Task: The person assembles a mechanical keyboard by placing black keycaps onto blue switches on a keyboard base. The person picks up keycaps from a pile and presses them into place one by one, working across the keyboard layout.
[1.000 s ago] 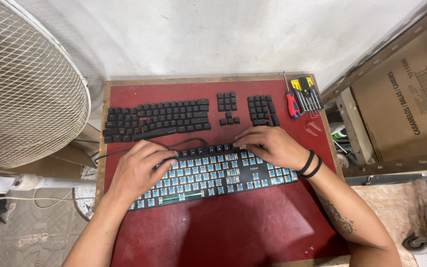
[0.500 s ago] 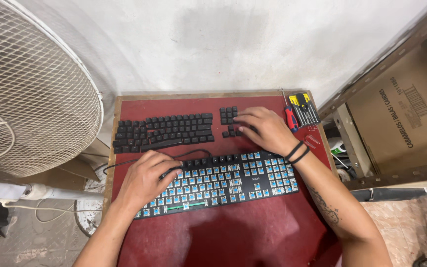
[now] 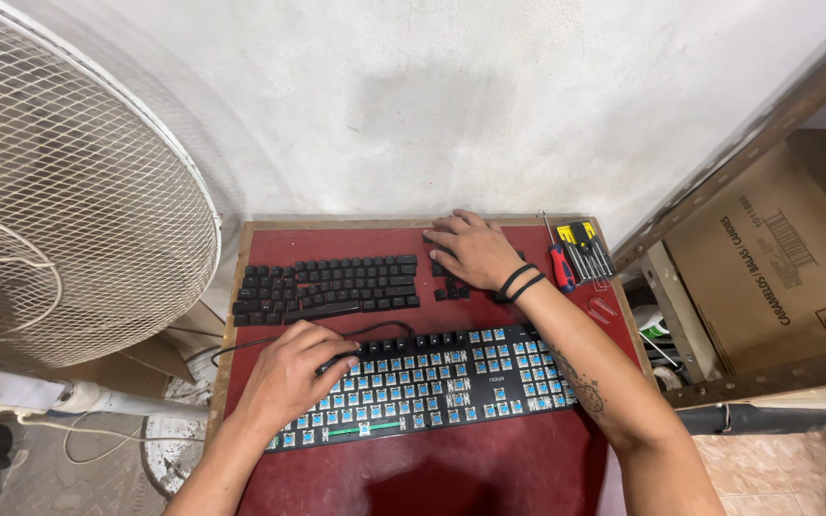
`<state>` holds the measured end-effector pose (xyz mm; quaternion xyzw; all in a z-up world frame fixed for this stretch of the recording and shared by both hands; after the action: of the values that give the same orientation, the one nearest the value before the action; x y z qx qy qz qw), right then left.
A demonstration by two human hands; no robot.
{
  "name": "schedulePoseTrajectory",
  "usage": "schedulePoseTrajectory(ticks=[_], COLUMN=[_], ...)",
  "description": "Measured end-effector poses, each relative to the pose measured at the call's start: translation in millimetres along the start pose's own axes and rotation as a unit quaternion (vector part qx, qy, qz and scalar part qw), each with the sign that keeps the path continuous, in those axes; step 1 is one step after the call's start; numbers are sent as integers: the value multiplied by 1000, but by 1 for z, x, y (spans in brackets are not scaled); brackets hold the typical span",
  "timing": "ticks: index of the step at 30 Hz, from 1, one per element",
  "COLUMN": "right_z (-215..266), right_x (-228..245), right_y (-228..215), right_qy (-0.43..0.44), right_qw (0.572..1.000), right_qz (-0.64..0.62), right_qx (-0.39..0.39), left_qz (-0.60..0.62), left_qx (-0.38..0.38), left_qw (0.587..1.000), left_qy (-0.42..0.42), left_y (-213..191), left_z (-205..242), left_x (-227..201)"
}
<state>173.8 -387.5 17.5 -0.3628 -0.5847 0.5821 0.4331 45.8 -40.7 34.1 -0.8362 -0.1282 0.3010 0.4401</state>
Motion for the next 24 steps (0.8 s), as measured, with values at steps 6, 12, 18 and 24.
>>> schedulePoseTrajectory(ticks=[6, 12, 18, 24], right_z=[-22, -44, -16, 53], right_x=[-8, -10, 1, 12], right_y=[-22, -4, -21, -30], right_qy=[-12, 14, -42, -100], right_qw=[997, 1000, 993, 979], right_qz=[-38, -20, -8, -86], right_qx=[-60, -5, -109, -155], left_qz=[5, 4, 0, 1], left_qx=[3, -3, 6, 1], left_qw=[1000, 1000, 1000, 1000], left_qy=[1, 9, -2, 8], left_y=[2, -4, 1, -3], left_z=[0, -1, 0, -1], left_x=[2, -4, 1, -3])
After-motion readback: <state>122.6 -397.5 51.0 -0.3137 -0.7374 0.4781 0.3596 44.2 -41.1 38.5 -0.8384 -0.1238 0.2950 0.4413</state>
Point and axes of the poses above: each hand's wrist, its own z-axis away from the middle knuckle, its own y-axis out of the palm, x = y × z, the point moved 7 cm from there along -z, towards the middle knuckle, and after that the axes turned 5 degrees about x, right-handed, at the moved point
